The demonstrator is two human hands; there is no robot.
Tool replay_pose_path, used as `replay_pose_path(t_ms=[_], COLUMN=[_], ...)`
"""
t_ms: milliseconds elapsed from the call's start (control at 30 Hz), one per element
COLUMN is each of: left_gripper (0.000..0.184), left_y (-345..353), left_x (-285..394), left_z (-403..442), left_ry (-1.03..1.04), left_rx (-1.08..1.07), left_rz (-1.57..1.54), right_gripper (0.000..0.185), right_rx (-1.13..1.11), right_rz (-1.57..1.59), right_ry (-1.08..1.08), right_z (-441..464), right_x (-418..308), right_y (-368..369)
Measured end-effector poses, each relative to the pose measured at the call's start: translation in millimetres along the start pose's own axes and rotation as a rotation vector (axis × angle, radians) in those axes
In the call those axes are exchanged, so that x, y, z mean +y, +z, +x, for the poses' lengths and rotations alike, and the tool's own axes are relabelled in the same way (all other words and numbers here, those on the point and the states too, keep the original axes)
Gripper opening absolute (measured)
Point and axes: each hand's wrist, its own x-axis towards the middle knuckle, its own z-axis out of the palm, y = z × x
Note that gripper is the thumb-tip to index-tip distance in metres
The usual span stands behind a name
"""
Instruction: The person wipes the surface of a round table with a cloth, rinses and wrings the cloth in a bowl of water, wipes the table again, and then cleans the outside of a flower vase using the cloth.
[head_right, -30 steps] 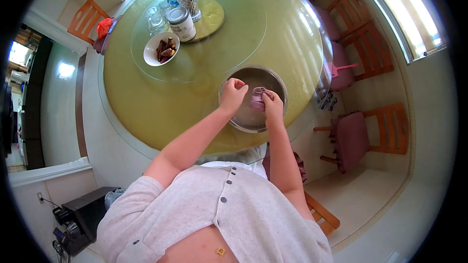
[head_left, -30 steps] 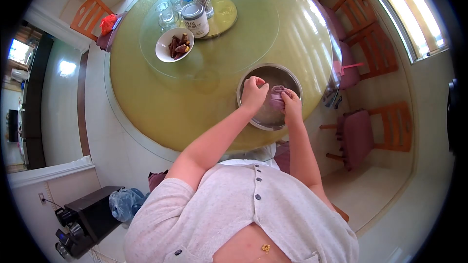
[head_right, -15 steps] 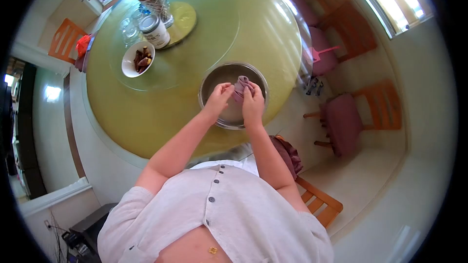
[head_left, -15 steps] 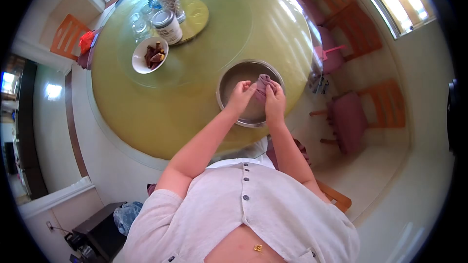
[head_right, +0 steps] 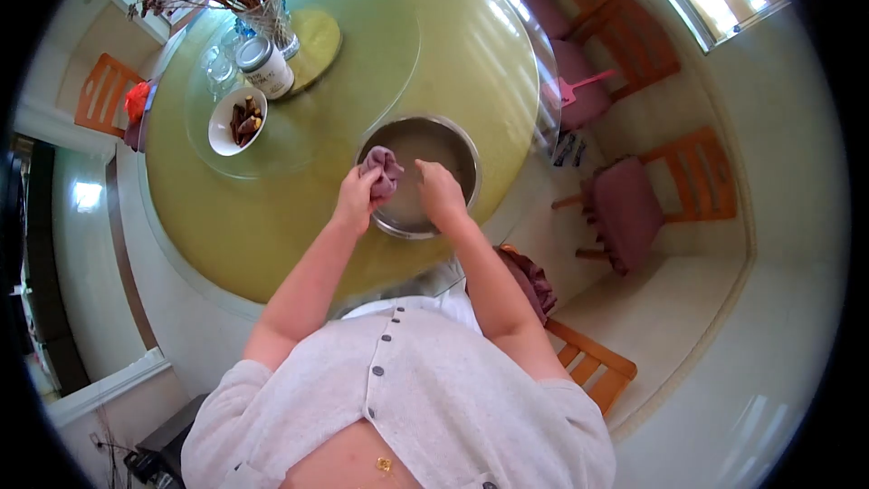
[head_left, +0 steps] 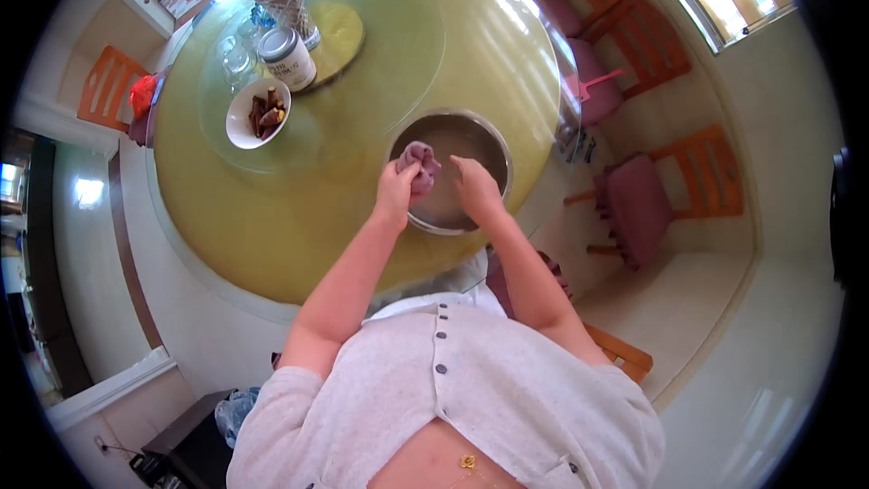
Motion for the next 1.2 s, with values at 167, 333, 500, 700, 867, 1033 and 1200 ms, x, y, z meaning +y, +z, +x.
replay_pose_path(t_ms=[167,333,500,700,867,1033,1200], left_gripper=[0.026,0.026,0.028,0.031,0.034,0.028,0.032], left_y=[-3.0,-3.7,3.0,0.2,-8.8,-23.9,-35.0], left_x=[-14.1,-27.6,-26.4,-25.7,-15.1,-26.1,-24.2], left_z=[3.4,13.9,8.7,-4.9,-25.2,-45.2,-61.0], left_ry=[0.028,0.107,0.063,0.071,0.054,0.095,0.045], left_rx=[0.032,0.005,0.009,-0.102,-0.078,-0.244,-0.134], left_rz=[0.051,0.158,0.162,0.168,0.143,0.089,0.168], right_gripper=[0.026,0.026,0.022,0.015,0.016,0.025,0.025], right_rx=[0.152,0.181,0.174,0.036,0.117,-0.197,-0.006], right_rz=[0.222,0.035,0.68,0.822,1.48,1.333,1.364], right_ry=[-0.039,-0.136,0.157,0.33,0.477,0.431,0.526], right_z=[5.9,2.3,7.6,-1.8,-12.5,-40.1,-60.1], right_x=[-5.5,-3.4,4.8,-7.8,-14.9,-39.4,-34.1], right_y=[4.9,2.1,29.0,15.2,10.7,11.9,14.6])
